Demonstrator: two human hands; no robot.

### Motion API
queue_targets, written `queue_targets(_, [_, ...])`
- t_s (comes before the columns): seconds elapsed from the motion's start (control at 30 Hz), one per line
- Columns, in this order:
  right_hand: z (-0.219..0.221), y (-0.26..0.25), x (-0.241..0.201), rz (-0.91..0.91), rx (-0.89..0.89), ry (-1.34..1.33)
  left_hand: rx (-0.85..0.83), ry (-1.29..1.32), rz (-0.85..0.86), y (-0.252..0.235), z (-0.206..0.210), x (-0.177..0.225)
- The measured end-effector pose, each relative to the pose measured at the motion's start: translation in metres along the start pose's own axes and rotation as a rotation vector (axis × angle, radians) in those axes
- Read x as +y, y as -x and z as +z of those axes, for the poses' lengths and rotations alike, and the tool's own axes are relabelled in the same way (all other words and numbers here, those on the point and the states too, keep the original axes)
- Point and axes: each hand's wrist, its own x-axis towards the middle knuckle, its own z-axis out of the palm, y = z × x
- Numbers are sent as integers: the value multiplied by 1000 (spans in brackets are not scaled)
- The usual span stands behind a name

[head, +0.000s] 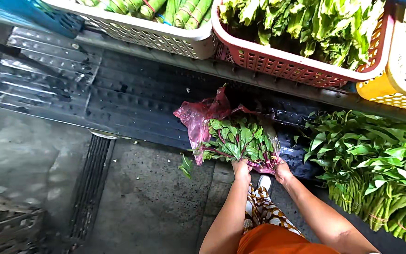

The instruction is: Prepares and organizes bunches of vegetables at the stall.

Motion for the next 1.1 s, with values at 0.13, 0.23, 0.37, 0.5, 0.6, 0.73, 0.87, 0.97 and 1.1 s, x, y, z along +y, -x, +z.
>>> queue_targets(0.13, [-38,-9,-6,42,69,171,16,-94,165,-19,-8,22])
queue_targets(0.23, [-44,-16,-18,24,92,332,-90,18,-50,-10,-6,20])
queue_targets(0.37, [-22,-6,-41,-251,269,899,-242,205,-286,-2,-6,-10])
queue_targets(0.5, [0,27,-47,-573,53,1206,-276,167,-381,2,-15,-3])
queue_targets(0.6, [7,20,-27,-436,-5,1370,-269,131,-271,22,-29,21])
queue_targets(0.73, [-1,-4,-7,-248,207,1420,-399,227,-63,68,-64,49])
queue_targets(0.87, [-7,-20,-9,-166,234,1396,-541,158,-101,61,-80,49])
queue_targets(0.97, [0,-23,-22,-51,230,1382,-435,44,-194,15,-58,38])
queue_targets(1.1, [10,-18,-37,-23,242,1232,-343,-28,-218,-8,-28,21])
